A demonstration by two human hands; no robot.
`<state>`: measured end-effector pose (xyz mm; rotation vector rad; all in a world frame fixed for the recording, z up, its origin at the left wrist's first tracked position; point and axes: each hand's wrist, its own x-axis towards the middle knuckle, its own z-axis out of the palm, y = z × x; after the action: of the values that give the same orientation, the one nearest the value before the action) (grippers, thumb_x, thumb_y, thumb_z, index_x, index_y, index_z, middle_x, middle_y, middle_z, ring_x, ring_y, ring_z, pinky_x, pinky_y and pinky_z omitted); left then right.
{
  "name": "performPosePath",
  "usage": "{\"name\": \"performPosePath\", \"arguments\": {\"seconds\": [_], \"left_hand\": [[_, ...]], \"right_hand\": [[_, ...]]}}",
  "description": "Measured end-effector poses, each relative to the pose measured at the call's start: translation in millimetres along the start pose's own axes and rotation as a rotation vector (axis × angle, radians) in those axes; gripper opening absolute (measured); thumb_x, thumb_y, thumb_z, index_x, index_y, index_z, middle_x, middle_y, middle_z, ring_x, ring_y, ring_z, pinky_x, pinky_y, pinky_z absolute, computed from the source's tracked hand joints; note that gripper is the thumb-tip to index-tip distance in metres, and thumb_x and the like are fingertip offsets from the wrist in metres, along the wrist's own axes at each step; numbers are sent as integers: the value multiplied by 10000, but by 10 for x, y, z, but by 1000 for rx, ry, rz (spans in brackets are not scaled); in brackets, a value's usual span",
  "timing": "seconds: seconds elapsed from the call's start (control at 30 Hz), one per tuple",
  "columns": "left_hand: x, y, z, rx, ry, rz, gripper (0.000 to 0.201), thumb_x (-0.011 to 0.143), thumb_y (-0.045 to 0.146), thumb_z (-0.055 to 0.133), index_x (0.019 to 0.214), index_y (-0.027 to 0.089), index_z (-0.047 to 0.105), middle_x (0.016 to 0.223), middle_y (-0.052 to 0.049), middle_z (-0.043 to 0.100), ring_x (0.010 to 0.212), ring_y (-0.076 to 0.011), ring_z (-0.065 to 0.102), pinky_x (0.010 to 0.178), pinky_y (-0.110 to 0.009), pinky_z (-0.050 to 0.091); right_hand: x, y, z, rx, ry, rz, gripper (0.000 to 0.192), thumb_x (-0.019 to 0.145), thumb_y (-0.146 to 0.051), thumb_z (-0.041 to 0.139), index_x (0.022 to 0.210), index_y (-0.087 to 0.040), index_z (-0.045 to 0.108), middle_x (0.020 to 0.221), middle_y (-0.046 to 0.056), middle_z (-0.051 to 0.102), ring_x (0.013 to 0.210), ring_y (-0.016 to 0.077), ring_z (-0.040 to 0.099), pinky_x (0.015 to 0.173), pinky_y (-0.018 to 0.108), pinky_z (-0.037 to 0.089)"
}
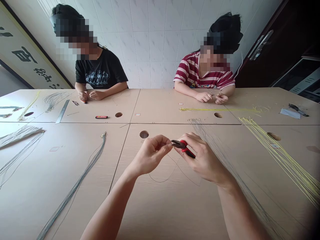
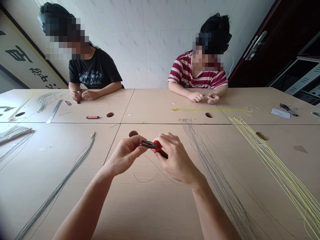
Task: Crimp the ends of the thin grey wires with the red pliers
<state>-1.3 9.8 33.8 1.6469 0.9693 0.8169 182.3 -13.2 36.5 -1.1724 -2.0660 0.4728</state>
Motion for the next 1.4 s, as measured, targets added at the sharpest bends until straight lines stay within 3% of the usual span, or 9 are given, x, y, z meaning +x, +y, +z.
{"name": "performPosePath", "arguments": {"seconds": [0.17, 0.43, 1.1, 1.27, 1.33, 1.4], "left_hand": [[-2, 1, -20, -54, 26, -7, 246, 881, 357, 556, 737, 157, 556, 663, 29, 437, 581, -81, 359, 515, -228, 304], [-12, 4, -34, -29, 105, 47, 135, 873, 259, 545, 845, 159, 632, 740, 9, 517, 646, -91, 441, 595, -239, 363], [-16, -7, 12, 30, 77, 109, 171, 877, 291, 589, 775, 155, 613, 680, 24, 528, 624, -82, 423, 585, -226, 359], [12, -14, 4, 43, 76, 51, 213, 876, 348, 591, 774, 165, 631, 691, 12, 560, 631, -91, 459, 587, -228, 377], [30, -35, -15, 40, 111, 11, 249, 879, 411, 578, 848, 178, 661, 737, -7, 610, 677, -113, 521, 617, -240, 404], [50, -68, -43, 48, 220, -18, 304, 882, 468, 555, 931, 194, 680, 807, -31, 661, 758, -144, 580, 676, -262, 435]], "right_hand": [[-21, 9, 4, 94, 12, 93, 178, 927, -210, 504, 771, -212, 418, 749, -10, 480, 702, 149, 456, 658, 269, 350], [-31, -9, -7, 214, 7, 191, 172, 932, -313, 527, 805, -205, 489, 698, -27, 470, 642, 126, 444, 614, 253, 365], [-27, -35, 4, 198, 13, 152, 178, 922, -267, 532, 766, -204, 475, 701, -33, 462, 637, 118, 424, 605, 245, 351], [-25, 6, 19, 200, 5, 190, 175, 925, -296, 525, 780, -205, 488, 696, -30, 469, 636, 123, 426, 608, 250, 356], [-20, 40, 24, 197, 14, 219, 174, 923, -321, 528, 798, -203, 501, 685, -28, 477, 631, 127, 434, 605, 255, 356], [-12, 76, 27, 185, 33, 241, 180, 921, -338, 526, 806, -200, 508, 679, -25, 482, 621, 129, 433, 596, 259, 351]]}}
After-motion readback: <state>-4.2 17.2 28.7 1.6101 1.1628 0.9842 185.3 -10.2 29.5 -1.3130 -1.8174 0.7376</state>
